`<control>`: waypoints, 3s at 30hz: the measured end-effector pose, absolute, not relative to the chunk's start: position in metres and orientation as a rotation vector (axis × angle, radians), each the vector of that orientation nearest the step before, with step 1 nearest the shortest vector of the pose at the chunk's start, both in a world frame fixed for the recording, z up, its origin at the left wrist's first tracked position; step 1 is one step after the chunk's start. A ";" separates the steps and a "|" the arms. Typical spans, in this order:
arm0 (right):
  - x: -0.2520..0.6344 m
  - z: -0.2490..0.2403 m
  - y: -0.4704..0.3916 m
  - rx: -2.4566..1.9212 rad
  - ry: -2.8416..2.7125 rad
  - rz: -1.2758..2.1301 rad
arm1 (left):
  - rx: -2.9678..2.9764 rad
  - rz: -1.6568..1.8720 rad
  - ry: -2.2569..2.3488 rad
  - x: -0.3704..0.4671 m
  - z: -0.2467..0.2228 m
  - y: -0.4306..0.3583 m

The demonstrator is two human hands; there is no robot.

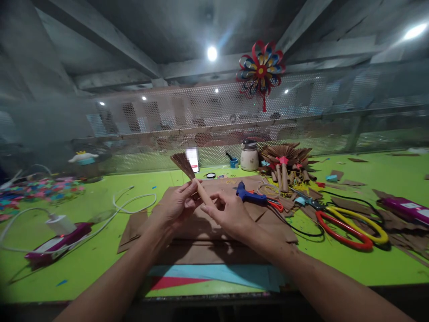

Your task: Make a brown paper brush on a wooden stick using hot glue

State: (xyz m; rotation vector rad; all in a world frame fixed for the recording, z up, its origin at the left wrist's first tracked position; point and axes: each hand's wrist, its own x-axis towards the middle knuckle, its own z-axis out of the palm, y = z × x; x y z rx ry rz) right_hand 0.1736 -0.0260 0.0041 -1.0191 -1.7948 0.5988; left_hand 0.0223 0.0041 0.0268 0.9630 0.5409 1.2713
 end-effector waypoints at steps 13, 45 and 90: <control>0.169 0.002 -0.032 -1.055 -1.798 0.584 | 1.020 1.369 0.499 0.021 0.030 0.003; 0.168 0.003 -0.038 -1.158 -1.805 0.481 | 1.018 1.363 0.350 0.017 0.023 0.007; 0.169 -0.006 -0.031 -0.900 -1.900 0.442 | 1.031 1.251 0.444 0.010 0.024 0.005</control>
